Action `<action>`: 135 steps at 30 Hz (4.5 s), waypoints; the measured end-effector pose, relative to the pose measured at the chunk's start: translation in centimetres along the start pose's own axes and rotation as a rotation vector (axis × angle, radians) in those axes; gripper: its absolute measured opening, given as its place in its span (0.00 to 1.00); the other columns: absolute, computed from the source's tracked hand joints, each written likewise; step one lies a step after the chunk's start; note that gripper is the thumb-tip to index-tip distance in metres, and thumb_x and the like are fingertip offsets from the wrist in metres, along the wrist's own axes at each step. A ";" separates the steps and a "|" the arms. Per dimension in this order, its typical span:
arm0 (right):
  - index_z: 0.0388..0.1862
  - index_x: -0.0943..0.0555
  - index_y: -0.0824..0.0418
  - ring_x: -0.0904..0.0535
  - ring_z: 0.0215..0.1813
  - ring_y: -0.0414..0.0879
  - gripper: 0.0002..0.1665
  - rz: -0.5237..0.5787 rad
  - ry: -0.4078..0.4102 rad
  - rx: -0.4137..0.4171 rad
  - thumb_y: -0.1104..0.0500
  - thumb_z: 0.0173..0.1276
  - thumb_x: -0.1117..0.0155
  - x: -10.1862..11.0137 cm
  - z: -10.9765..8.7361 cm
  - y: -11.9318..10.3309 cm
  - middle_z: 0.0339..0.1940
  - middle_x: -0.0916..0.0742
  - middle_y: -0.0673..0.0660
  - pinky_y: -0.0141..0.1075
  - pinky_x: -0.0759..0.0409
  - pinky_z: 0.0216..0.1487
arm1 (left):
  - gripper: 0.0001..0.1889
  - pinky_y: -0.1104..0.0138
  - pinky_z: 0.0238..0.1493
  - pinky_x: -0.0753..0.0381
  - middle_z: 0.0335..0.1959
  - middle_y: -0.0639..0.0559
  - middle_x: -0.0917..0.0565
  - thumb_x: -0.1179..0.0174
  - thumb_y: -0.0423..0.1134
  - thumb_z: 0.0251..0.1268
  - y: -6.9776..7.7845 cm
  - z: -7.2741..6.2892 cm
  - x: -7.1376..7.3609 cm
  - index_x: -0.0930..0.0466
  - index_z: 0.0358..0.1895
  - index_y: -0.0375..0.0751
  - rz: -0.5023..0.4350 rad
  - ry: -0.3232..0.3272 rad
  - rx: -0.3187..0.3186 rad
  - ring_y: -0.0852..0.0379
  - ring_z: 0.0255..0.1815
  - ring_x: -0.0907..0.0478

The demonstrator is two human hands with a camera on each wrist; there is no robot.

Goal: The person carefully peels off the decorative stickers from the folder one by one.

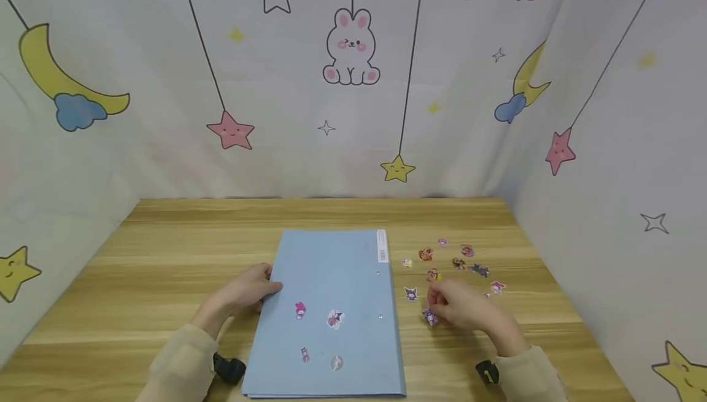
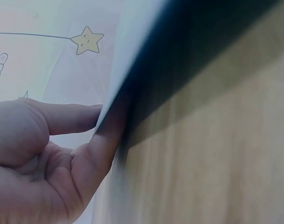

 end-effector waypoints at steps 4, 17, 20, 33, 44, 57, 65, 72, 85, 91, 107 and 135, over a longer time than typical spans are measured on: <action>0.30 0.24 0.55 0.29 0.23 0.35 0.09 0.031 -0.017 -0.026 0.64 0.63 0.31 -0.5 -0.1 -0.1 0.20 0.23 0.43 0.32 0.28 0.25 | 0.07 0.64 0.26 0.24 0.31 0.41 0.24 0.46 0.31 0.71 0.0 -0.1 0.0 0.28 0.45 0.30 -0.018 -0.011 -0.007 0.53 0.24 0.27; 0.30 0.25 0.56 0.31 0.23 0.37 0.14 0.028 -0.007 -0.105 0.60 0.56 0.25 -1.2 -0.4 1.0 0.20 0.25 0.44 0.32 0.30 0.24 | 0.10 0.63 0.30 0.21 0.36 0.40 0.24 0.46 0.31 0.71 -0.1 0.0 -0.1 0.29 0.49 0.28 -0.060 -0.024 0.004 0.50 0.30 0.24; 0.29 0.25 0.55 0.31 0.22 0.36 0.13 0.022 -0.006 -0.108 0.59 0.59 0.27 -1.4 -0.2 1.1 0.20 0.25 0.44 0.31 0.31 0.23 | 0.10 0.62 0.30 0.20 0.37 0.40 0.24 0.46 0.31 0.71 -0.1 -0.1 0.0 0.30 0.50 0.28 -0.066 -0.023 0.011 0.50 0.32 0.24; 0.33 0.26 0.56 0.34 0.20 0.35 0.08 -0.076 0.042 -0.084 0.60 0.66 0.34 -1.4 0.0 0.4 0.20 0.26 0.44 0.31 0.32 0.21 | 0.10 0.62 0.32 0.20 0.39 0.40 0.24 0.46 0.31 0.72 0.0 -0.3 0.2 0.30 0.50 0.29 -0.053 -0.022 0.028 0.49 0.34 0.24; 0.37 0.24 0.59 0.31 0.21 0.38 0.02 -0.113 0.076 -0.142 0.62 0.70 0.39 -0.1 0.1 -0.5 0.21 0.24 0.45 0.33 0.30 0.21 | 0.06 0.65 0.27 0.25 0.32 0.42 0.27 0.45 0.33 0.71 -0.4 0.1 0.3 0.29 0.42 0.33 -0.018 -0.017 0.037 0.52 0.27 0.30; 0.42 0.20 0.59 0.28 0.29 0.37 0.06 -0.163 0.101 0.029 0.61 0.68 0.35 -1.2 4.0 -8.0 0.29 0.22 0.44 0.33 0.27 0.28 | 0.08 0.65 0.27 0.24 0.34 0.41 0.25 0.45 0.32 0.71 -0.2 0.0 0.3 0.28 0.47 0.30 -0.016 -0.020 0.029 0.52 0.29 0.27; 0.50 0.16 0.57 0.27 0.32 0.38 0.13 -0.305 0.064 0.167 0.58 0.67 0.32 -4.2 8.1 -13.9 0.37 0.18 0.50 0.32 0.26 0.32 | 0.07 0.65 0.26 0.25 0.32 0.41 0.26 0.44 0.32 0.71 -0.1 0.0 0.4 0.28 0.44 0.31 0.002 -0.007 0.016 0.51 0.28 0.28; 0.53 0.16 0.54 0.30 0.30 0.37 0.16 -0.375 0.003 0.219 0.58 0.66 0.32 -7.7 11.3 -16.8 0.35 0.20 0.48 0.31 0.27 0.30 | 0.07 0.65 0.26 0.24 0.32 0.42 0.26 0.43 0.33 0.70 -0.3 -0.1 0.2 0.28 0.44 0.32 0.015 0.001 0.022 0.52 0.26 0.28; 0.47 0.17 0.59 0.28 0.31 0.40 0.13 -0.459 -0.040 0.114 0.59 0.63 0.31 -9.6 13.5 -18.2 0.32 0.22 0.50 0.36 0.24 0.29 | 0.06 0.67 0.24 0.27 0.29 0.44 0.27 0.44 0.33 0.70 -0.2 0.1 0.4 0.29 0.42 0.33 0.022 0.010 0.015 0.55 0.24 0.30; 0.44 0.18 0.60 0.28 0.31 0.39 0.11 -0.441 -0.058 0.088 0.60 0.63 0.30 -9.9 13.2 -18.4 0.31 0.21 0.49 0.35 0.24 0.31 | 0.06 0.67 0.24 0.28 0.28 0.44 0.28 0.43 0.33 0.70 -0.3 0.0 0.1 0.29 0.39 0.33 0.041 0.003 0.011 0.55 0.22 0.31; 0.50 0.15 0.58 0.29 0.32 0.37 0.16 -0.309 -0.105 0.156 0.65 0.63 0.31 -9.9 13.1 -18.0 0.32 0.20 0.47 0.31 0.25 0.36 | 0.05 0.67 0.24 0.25 0.29 0.42 0.25 0.44 0.31 0.70 -0.3 -0.1 0.2 0.29 0.40 0.32 0.014 0.001 -0.006 0.53 0.25 0.26; 0.34 0.27 0.52 0.26 0.28 0.37 0.09 -0.174 -0.202 0.237 0.63 0.72 0.39 -10.0 15.7 -16.8 0.28 0.24 0.44 0.28 0.26 0.29 | 0.04 0.68 0.22 0.26 0.27 0.43 0.25 0.44 0.30 0.70 -0.1 0.0 0.2 0.28 0.40 0.32 0.031 0.003 0.000 0.56 0.22 0.28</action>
Point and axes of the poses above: each hand's wrist, its own z-axis towards the middle knuckle, its own x-axis out of the back of the hand, y = z × x, the point moved 6 cm from there along z, towards the middle knuckle
